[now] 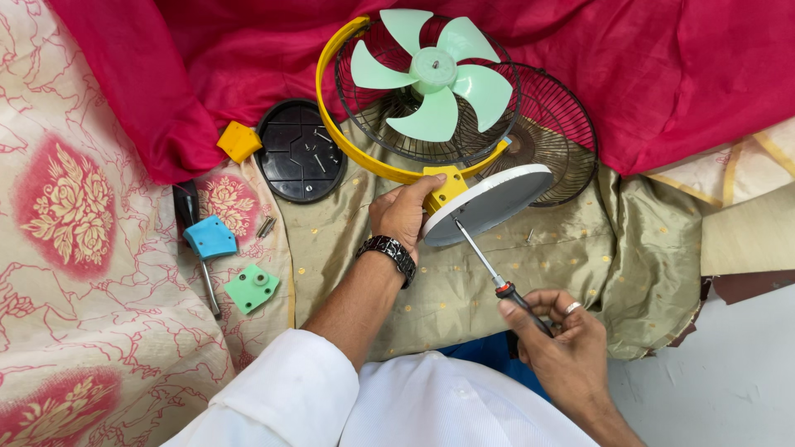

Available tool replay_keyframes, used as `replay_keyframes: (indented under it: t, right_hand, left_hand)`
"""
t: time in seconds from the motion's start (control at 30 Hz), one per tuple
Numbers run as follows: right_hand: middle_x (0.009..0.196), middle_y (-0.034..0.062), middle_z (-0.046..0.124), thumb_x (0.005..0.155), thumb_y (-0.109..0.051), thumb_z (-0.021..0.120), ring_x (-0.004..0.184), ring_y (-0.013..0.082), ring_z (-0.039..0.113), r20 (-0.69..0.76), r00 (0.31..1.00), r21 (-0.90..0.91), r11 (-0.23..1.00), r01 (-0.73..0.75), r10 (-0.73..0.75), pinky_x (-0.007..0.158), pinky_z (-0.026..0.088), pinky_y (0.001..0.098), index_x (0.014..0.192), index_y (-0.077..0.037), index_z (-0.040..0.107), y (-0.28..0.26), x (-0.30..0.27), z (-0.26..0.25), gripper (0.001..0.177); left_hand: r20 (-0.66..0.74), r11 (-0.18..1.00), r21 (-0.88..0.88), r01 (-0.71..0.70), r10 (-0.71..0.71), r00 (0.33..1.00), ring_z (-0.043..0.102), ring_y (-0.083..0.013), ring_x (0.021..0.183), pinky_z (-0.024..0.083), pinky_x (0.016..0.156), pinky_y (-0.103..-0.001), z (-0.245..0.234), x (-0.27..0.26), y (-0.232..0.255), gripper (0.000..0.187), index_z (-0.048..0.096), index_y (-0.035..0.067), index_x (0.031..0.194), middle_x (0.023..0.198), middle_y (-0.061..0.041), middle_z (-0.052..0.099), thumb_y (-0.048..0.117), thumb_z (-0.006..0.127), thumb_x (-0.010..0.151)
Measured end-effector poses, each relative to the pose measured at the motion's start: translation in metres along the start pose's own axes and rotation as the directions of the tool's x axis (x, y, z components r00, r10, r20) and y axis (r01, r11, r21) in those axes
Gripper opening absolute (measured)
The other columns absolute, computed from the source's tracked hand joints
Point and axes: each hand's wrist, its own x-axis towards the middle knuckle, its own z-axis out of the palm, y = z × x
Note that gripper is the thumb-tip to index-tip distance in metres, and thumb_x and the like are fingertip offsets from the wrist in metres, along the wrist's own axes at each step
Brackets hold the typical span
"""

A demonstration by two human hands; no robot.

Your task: The person assembles a small electric fan by hand, using a screwdriver to tighten screws on the base and attaching the front grille to the fan head. The person handles the fan base, screws, and grille, securing components in sequence.

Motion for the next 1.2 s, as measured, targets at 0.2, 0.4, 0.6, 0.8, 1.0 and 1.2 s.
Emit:
replay_keyframes:
  t: [0.2,0.4,0.6,0.8,1.0,1.2]
  right_hand:
    - [0.073,0.003,0.065,0.09,-0.023,0.07,0.044,0.0094,0.043,0.018,0.997,0.084,0.993,-0.078,0.077,0.037,0.032,0.0263,0.096,-0.001,0.067,-0.005,0.004,-0.005,0.023]
    - [0.068,0.0017,0.063,0.084,-0.018,0.079,0.044,0.0083,0.048,-0.019,1.0,0.114,0.993,-0.013,0.015,0.038,0.035,0.0243,0.09,0.004,0.068,-0.011,-0.002,-0.002,0.025]
    - [0.066,0.0023,0.054,0.092,-0.021,0.08,0.046,0.0081,0.04,0.15,0.976,0.268,0.944,-0.194,0.158,0.037,0.023,0.0255,0.1,-0.005,0.066,-0.002,0.007,-0.016,0.023]
    - [0.062,0.0018,0.058,0.087,-0.026,0.076,0.043,0.0071,0.039,0.156,0.98,0.165,0.975,-0.151,0.126,0.037,0.024,0.0237,0.092,0.0,0.064,0.003,0.007,-0.017,0.029]
    - [0.065,0.0024,0.053,0.097,-0.042,0.065,0.043,0.0088,0.035,0.255,0.934,0.219,0.926,-0.307,0.249,0.035,0.019,0.0255,0.091,-0.001,0.059,0.004,0.012,-0.025,0.042]
    - [0.063,0.0009,0.052,0.091,-0.033,0.077,0.042,0.0062,0.035,0.216,0.973,0.193,0.973,-0.123,0.08,0.036,0.022,0.0251,0.091,-0.001,0.063,0.023,0.02,-0.028,0.035]
  left_hand:
    - [-0.011,1.0,0.011,0.002,-0.002,1.0,0.074,-0.018,0.078,0.06,0.074,-0.031,0.0,-0.002,-0.003,0.046,0.076,-0.005,0.104,0.094,-0.013,0.078,0.027,0.082,0.071]
    - [0.058,0.998,-0.062,-0.025,0.029,0.998,0.073,-0.0168,0.078,0.059,0.074,-0.029,-0.002,0.004,-0.006,0.044,0.074,-0.006,0.101,0.094,-0.013,0.078,0.026,0.084,0.072]
    - [-0.004,1.0,0.019,0.012,-0.012,1.0,0.071,-0.0157,0.075,0.057,0.068,-0.029,0.001,0.003,-0.005,0.042,0.076,-0.002,0.101,0.093,-0.01,0.077,0.025,0.085,0.071]
    - [-0.033,0.998,-0.055,0.023,-0.025,0.999,0.074,-0.0178,0.076,0.059,0.067,-0.03,0.007,0.0,-0.007,0.043,0.075,-0.002,0.105,0.096,-0.012,0.078,0.024,0.084,0.071]
    - [-0.07,0.999,-0.047,0.002,-0.005,0.998,0.073,-0.0187,0.076,0.058,0.066,-0.033,0.01,-0.006,-0.014,0.041,0.075,-0.001,0.107,0.096,-0.012,0.077,0.022,0.084,0.073]
    - [-0.067,0.988,-0.154,-0.032,0.022,0.998,0.073,-0.0209,0.077,0.058,0.067,-0.033,0.014,-0.003,-0.021,0.042,0.073,-0.001,0.108,0.1,-0.013,0.077,0.019,0.084,0.073]
